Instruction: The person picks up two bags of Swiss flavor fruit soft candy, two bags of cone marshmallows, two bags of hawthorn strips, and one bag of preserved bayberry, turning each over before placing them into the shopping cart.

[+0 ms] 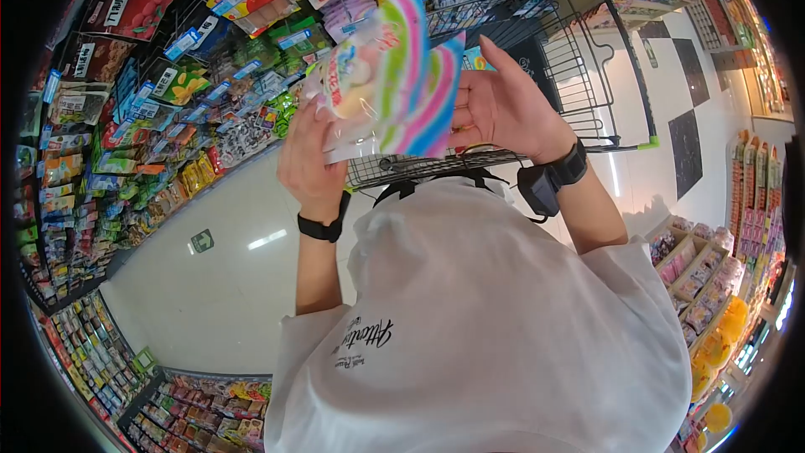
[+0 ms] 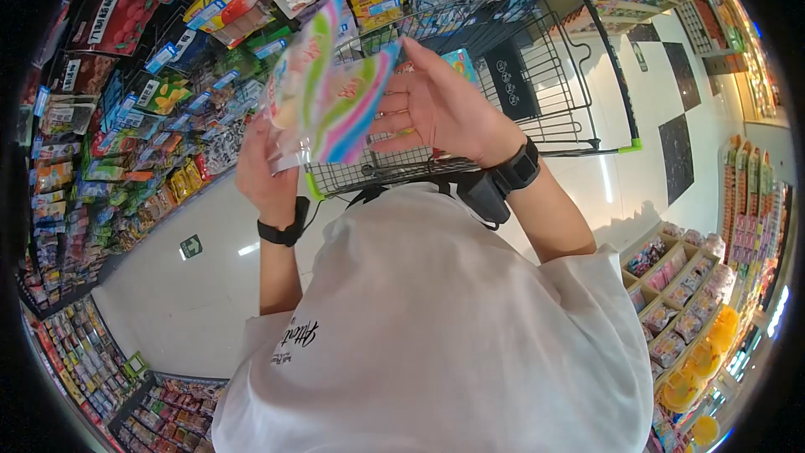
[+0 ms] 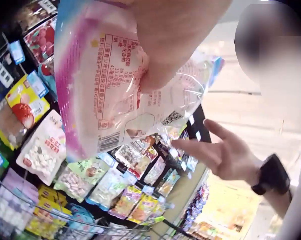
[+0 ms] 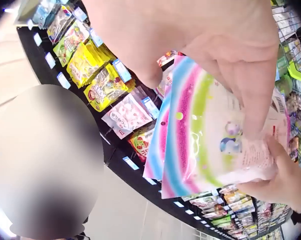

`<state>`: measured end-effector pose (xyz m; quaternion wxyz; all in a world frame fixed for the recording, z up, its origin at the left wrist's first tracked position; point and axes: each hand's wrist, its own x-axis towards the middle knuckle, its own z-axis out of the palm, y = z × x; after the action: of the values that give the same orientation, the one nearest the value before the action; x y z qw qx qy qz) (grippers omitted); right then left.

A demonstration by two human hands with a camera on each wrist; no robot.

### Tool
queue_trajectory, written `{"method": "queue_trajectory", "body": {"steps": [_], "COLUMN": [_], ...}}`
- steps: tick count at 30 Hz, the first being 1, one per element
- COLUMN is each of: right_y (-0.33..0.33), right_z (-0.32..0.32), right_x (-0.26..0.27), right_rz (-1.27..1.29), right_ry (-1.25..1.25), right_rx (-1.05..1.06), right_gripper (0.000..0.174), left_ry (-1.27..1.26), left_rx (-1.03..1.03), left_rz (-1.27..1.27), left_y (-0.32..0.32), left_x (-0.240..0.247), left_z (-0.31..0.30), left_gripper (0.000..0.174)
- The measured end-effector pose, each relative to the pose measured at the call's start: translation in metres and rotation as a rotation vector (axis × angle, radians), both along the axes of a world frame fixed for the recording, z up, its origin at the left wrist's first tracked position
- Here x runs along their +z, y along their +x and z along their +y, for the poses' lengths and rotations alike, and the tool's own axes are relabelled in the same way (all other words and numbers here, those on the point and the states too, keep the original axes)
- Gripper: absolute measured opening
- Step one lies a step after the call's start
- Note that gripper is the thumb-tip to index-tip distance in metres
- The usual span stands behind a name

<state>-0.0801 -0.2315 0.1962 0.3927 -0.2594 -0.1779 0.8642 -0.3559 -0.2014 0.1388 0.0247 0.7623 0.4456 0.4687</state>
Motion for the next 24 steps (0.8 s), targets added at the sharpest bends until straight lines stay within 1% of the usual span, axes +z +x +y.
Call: {"method": "queue_trajectory", "body": {"steps": [2, 3, 4, 5, 6, 8, 9, 12, 14, 16, 19, 20, 21, 22, 24], "right_y": [-0.002, -0.006, -0.012, -0.016, -0.018, -0.018, -0.017, -0.017, -0.02, -0.025, -0.028, -0.03, -0.032, -0.033, -0.033], "right_z": [-0.006, -0.008, -0.011, -0.013, -0.014, -0.012, -0.012, -0.018, -0.02, -0.02, -0.019, -0.019, -0.02, -0.021, -0.02], "right_x": [0.006, 0.009, 0.013, 0.014, 0.015, 0.017, 0.019, 0.024, 0.022, 0.013, 0.021, 0.025, 0.028, 0.03, 0.023], "right_rz": [0.095, 0.093, 0.015, -0.062, -0.06, -0.106, -0.062, -0.039, -0.046, -0.001, 0.013, 0.015, 0.033, 0.051, 0.098], "right_ry": [-0.058, -0.055, -0.036, -0.017, -0.014, -0.001, -0.016, -0.041, -0.065, -0.004, 0.017, 0.035, -0.017, -0.071, -0.064], "right_rx": [-0.003, -0.001, -0.053, -0.102, -0.095, -0.088, -0.079, -0.063, -0.064, -0.113, -0.098, -0.101, -0.114, -0.126, -0.149], "right_gripper": [0.07, 0.07, 0.067, 0.065, 0.065, 0.06, 0.058, 0.055, 0.055, 0.052, 0.054, 0.054, 0.055, 0.056, 0.054], "left_ry": [0.186, 0.2, 0.204, 0.216, 0.227, 0.243, 0.253, 0.295, 0.302, 0.317, 0.302, 0.262, 0.225, 0.245, 0.267], "left_rx": [-0.135, -0.164, -0.16, -0.206, -0.251, -0.247, -0.251, -0.286, -0.291, -0.293, -0.294, -0.293, -0.294, -0.295, -0.325], "left_rz": [0.251, 0.204, 0.204, 0.249, 0.295, 0.325, 0.351, 0.42, 0.447, 0.474, 0.483, 0.5, 0.515, 0.516, 0.532], "left_y": [-0.01, -0.01, -0.011, -0.014, -0.018, -0.023, -0.025, -0.03, -0.03, -0.028, -0.027, -0.028, -0.028, -0.027, -0.024], "left_x": [0.005, 0.009, 0.014, 0.019, 0.023, 0.022, 0.023, 0.033, 0.04, 0.044, 0.046, 0.045, 0.046, 0.049, 0.054], "left_z": [0.009, 0.01, 0.012, 0.013, 0.013, 0.014, 0.017, 0.018, 0.017, 0.018, 0.024, 0.025, 0.026, 0.028, 0.026], "left_gripper": [0.041, 0.034, 0.034, 0.037, 0.04, 0.038, 0.035, 0.033, 0.032, 0.032, 0.034, 0.035, 0.035, 0.035, 0.035]}}
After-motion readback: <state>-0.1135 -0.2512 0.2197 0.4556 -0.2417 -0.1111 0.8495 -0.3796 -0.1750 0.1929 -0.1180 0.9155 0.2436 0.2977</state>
